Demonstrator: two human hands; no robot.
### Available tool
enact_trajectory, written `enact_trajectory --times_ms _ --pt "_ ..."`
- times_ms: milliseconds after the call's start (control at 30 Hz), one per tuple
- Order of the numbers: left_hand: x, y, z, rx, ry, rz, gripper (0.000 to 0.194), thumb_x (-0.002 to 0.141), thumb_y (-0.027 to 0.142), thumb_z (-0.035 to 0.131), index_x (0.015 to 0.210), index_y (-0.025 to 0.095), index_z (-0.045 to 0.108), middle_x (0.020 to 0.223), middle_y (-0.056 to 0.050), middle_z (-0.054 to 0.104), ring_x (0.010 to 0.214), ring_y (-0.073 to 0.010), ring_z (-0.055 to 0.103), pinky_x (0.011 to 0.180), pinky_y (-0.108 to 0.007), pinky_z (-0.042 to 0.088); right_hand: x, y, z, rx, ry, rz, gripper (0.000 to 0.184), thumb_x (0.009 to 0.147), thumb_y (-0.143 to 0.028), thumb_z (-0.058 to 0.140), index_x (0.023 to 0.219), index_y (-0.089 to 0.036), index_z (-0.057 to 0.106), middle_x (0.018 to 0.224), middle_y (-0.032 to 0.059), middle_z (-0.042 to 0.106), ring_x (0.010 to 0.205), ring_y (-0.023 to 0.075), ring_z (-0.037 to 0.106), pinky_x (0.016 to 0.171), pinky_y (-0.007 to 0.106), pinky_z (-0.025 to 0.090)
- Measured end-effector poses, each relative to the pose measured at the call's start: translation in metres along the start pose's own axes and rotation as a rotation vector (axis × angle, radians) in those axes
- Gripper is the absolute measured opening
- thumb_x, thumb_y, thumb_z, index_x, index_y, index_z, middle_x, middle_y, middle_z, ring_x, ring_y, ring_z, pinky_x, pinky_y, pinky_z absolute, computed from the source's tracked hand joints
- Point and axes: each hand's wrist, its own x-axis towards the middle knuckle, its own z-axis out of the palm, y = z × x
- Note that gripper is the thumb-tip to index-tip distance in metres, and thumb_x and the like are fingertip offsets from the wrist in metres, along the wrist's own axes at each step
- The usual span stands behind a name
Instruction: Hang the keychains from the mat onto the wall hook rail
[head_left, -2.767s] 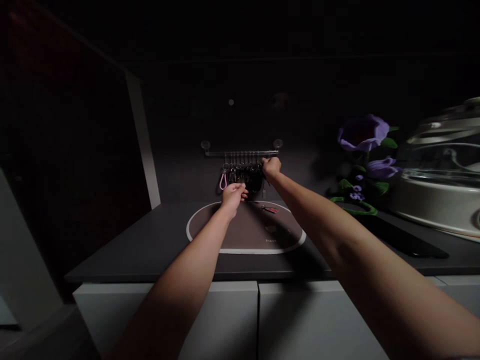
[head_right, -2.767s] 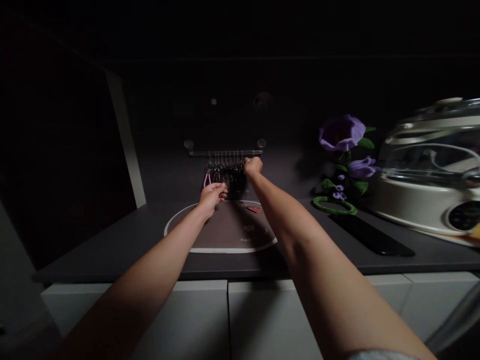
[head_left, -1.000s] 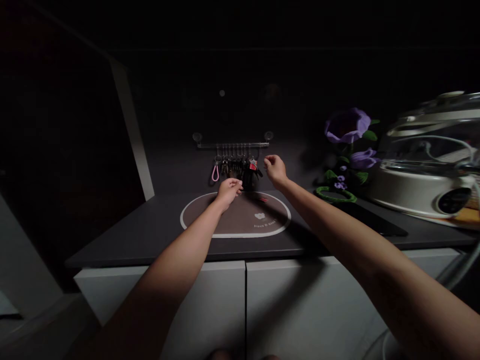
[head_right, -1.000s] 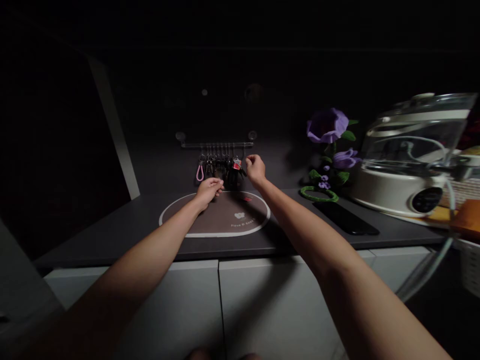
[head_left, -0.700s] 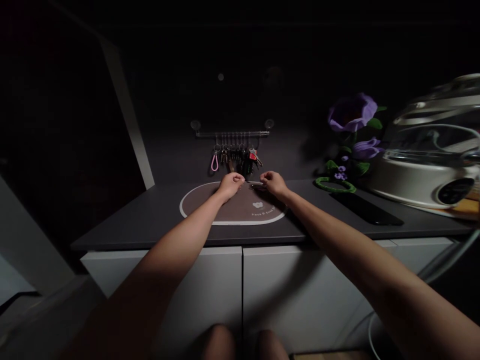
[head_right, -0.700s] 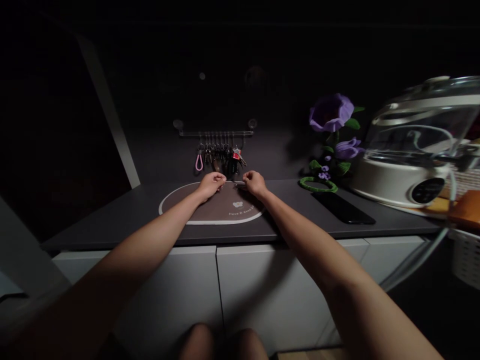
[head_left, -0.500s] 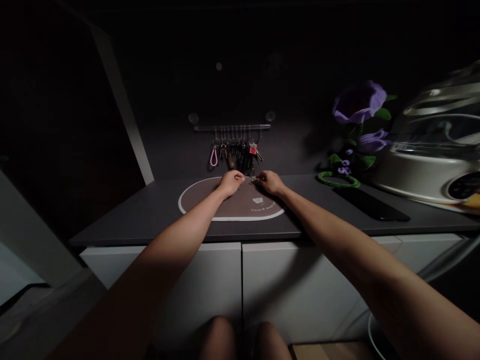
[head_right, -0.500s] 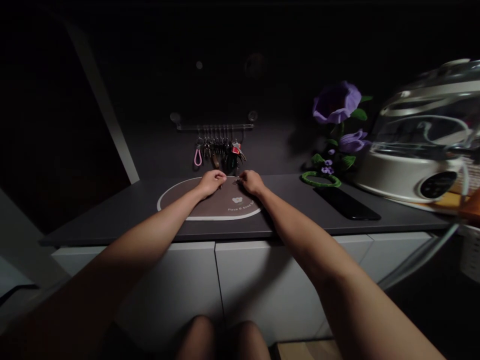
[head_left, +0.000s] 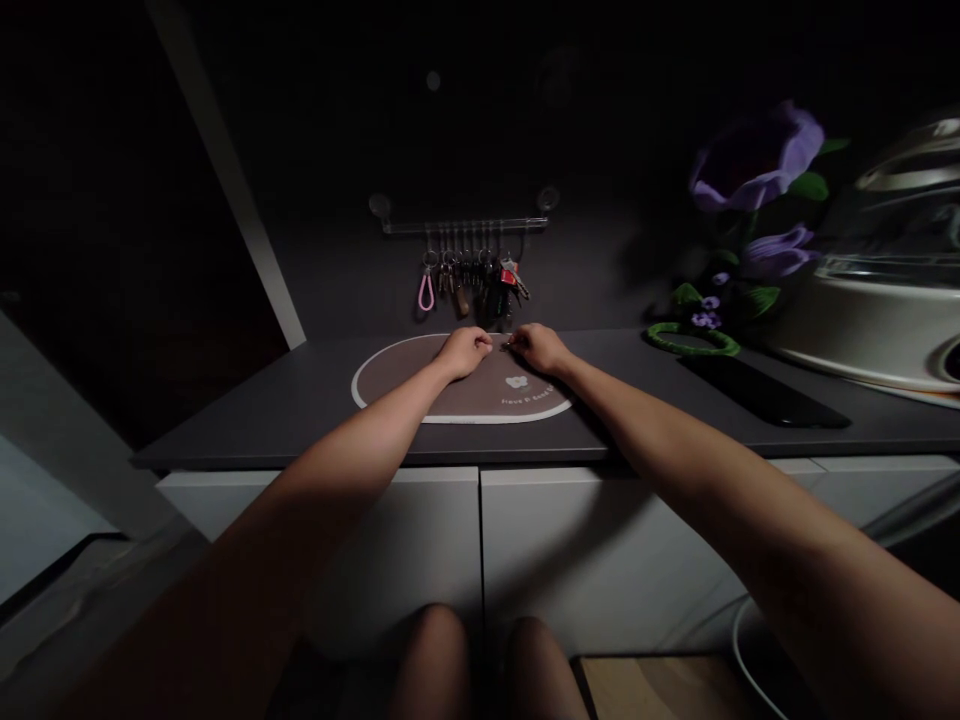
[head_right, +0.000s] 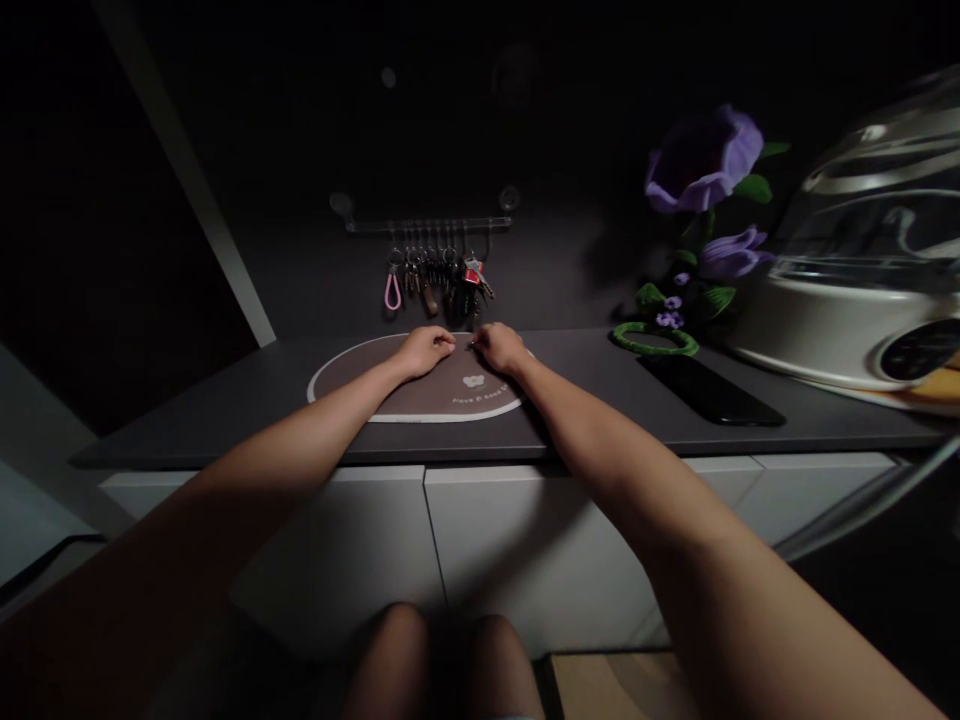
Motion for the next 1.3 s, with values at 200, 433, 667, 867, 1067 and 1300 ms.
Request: enact_trajectory --times_ms 200,433,667,867,1067,1300 --pt "0.0 0.001 0.0 0.014 -0.014 -0.009 0.017 0.072 0.017 0.054 0.083 0.012 0.065 0.077 -0.004 0.065 0.071 -0.0131 0.055 0.069 -0.025 0.042 -0.002 -0.003 -0.005 0.104 0.005 0.013 0.013 0.073 -0.022 0.056 0.08 -0.016 0.065 0.084 0.0052 0.065 0.076 0.0137 0.055 0.067 0.021 0.037" --pt "0.001 0.002 0.0 0.002 -0.018 0.023 0.017 0.073 0.018 0.055 0.085 0.013 0.065 0.08 -0.005 0.065 0.072 -0.0139 0.056 0.07 -0.025 0.042 -0.003 -0.008 -0.006 0.645 0.048 0.19 0.013 0.064 -0.025 0.064 0.068 -0.013 0.062 0.065 0.0015 0.061 0.056 0.0083 0.049 0.055 0.021 0.035" --pt "0.002 0.006 -0.003 -0.079 0.04 0.091 0.015 0.075 0.02 0.054 0.083 0.013 0.064 0.081 -0.005 0.066 0.073 -0.0133 0.056 0.069 -0.024 0.041 -0.006 -0.014 -0.011 1.101 -0.03 0.191 0.02 0.058 -0.026 0.071 0.066 -0.012 0.059 0.055 0.0 0.057 0.049 0.0075 0.047 0.05 0.022 0.038" --pt "0.0 0.015 -0.007 -0.205 0.076 0.107 0.013 0.074 0.021 0.053 0.074 0.012 0.063 0.067 -0.001 0.061 0.062 -0.0106 0.051 0.062 -0.022 0.039 -0.006 -0.012 -0.011 1.254 -0.03 0.091 0.026 0.057 -0.032 0.073 0.07 -0.013 0.06 0.062 0.0006 0.059 0.057 0.0085 0.051 0.057 0.024 0.042" --pt "0.002 0.015 -0.005 -0.538 0.069 0.003 0.012 0.07 0.024 0.057 0.07 0.012 0.059 0.058 0.002 0.055 0.053 -0.0081 0.046 0.055 -0.022 0.036 -0.002 -0.009 -0.007 1.323 -0.002 0.024 0.029 0.055 -0.034 0.075 0.073 -0.015 0.062 0.068 0.0004 0.059 0.061 0.0076 0.051 0.059 0.022 0.041" --pt "0.003 0.014 -0.002 -0.692 0.101 -0.058 0.017 0.069 0.028 0.059 0.07 0.011 0.059 0.055 0.002 0.054 0.05 -0.007 0.044 0.051 -0.021 0.035 -0.003 -0.012 -0.008 1.377 -0.038 0.044 0.031 0.053 -0.034 0.076 0.071 -0.015 0.059 0.065 -0.0007 0.058 0.057 0.0068 0.049 0.057 0.023 0.042"
